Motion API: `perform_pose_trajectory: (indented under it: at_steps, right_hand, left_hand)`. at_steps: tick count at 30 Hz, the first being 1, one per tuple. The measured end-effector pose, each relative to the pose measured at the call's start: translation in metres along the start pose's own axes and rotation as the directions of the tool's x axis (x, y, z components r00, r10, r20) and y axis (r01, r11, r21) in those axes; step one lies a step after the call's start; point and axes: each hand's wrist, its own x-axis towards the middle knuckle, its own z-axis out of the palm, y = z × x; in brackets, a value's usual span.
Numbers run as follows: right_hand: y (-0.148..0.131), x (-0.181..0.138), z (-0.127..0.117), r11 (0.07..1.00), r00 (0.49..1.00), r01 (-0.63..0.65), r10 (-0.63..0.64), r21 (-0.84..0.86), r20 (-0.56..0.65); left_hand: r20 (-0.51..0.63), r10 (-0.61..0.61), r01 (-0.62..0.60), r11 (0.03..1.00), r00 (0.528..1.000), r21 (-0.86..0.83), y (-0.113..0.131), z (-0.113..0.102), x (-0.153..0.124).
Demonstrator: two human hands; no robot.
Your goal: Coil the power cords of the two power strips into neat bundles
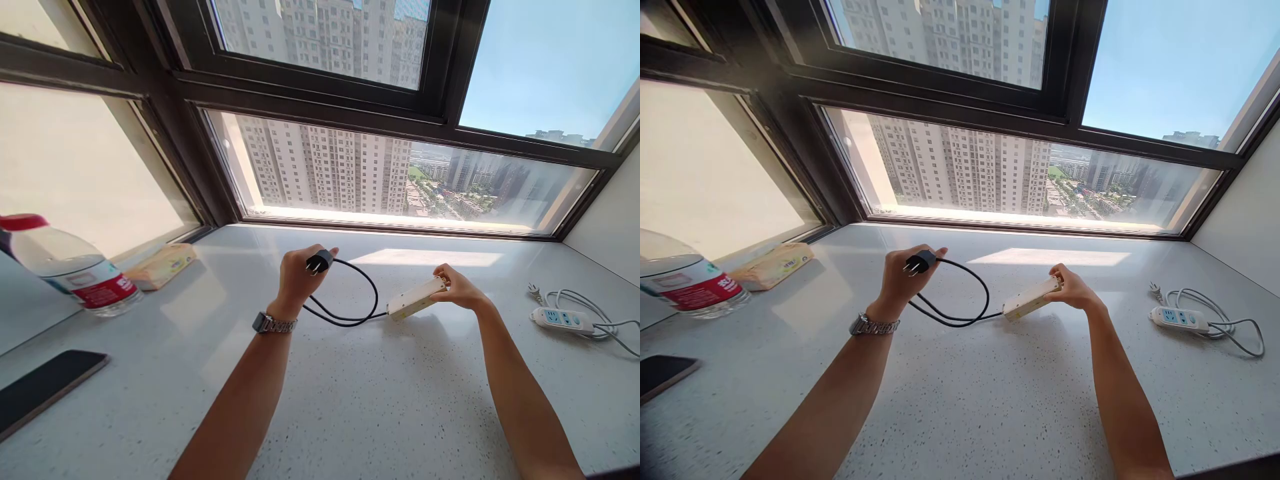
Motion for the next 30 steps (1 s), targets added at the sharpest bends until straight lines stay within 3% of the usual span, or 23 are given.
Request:
perform_pose_trajectory:
  at_steps: [3, 8, 11, 15, 19, 24, 30]
  right_hand:
    - [-0.018, -0.003, 0.001, 0.919, 0.962, 0.203, -0.122, 0.337, -0.245]
    - [-0.059, -0.007, 0.021, 0.658, 0.888, 0.383, -0.068, 0.648, -0.456]
    - [-0.079, -0.012, 0.038, 0.582, 0.901, 0.37, -0.034, 0.724, -0.432]
    - [-0.097, -0.017, 0.059, 0.532, 0.955, 0.276, -0.062, 0.801, -0.289]
    - [-0.103, -0.018, 0.073, 0.479, 0.968, 0.236, -0.039, 0.845, -0.249]
    - [-0.101, -0.015, 0.079, 0.475, 0.969, 0.145, 0.11, 0.868, -0.222]
    - [-0.096, -0.014, 0.079, 0.564, 0.977, 0.097, 0.103, 0.82, -0.186]
  left_hand:
    - [0.128, 0.182, -0.155, 0.968, 0.975, -0.197, 0.02, 0.008, -0.005]
    - [0.219, 0.316, -0.252, 0.927, 0.923, -0.277, 0.052, 0.014, -0.014]
    - [0.194, 0.382, -0.333, 0.911, 0.904, -0.243, 0.063, 0.016, -0.019]
    - [0.18, 0.421, -0.386, 0.901, 0.889, -0.199, 0.069, 0.014, -0.024]
    - [0.272, 0.386, -0.356, 0.922, 0.882, -0.153, 0.074, 0.01, -0.025]
    - [0.429, 0.295, -0.34, 0.94, 0.854, 0.029, 0.083, 0.009, -0.024]
    - [0.447, 0.303, -0.297, 0.951, 0.842, -0.085, 0.085, 0.017, -0.028]
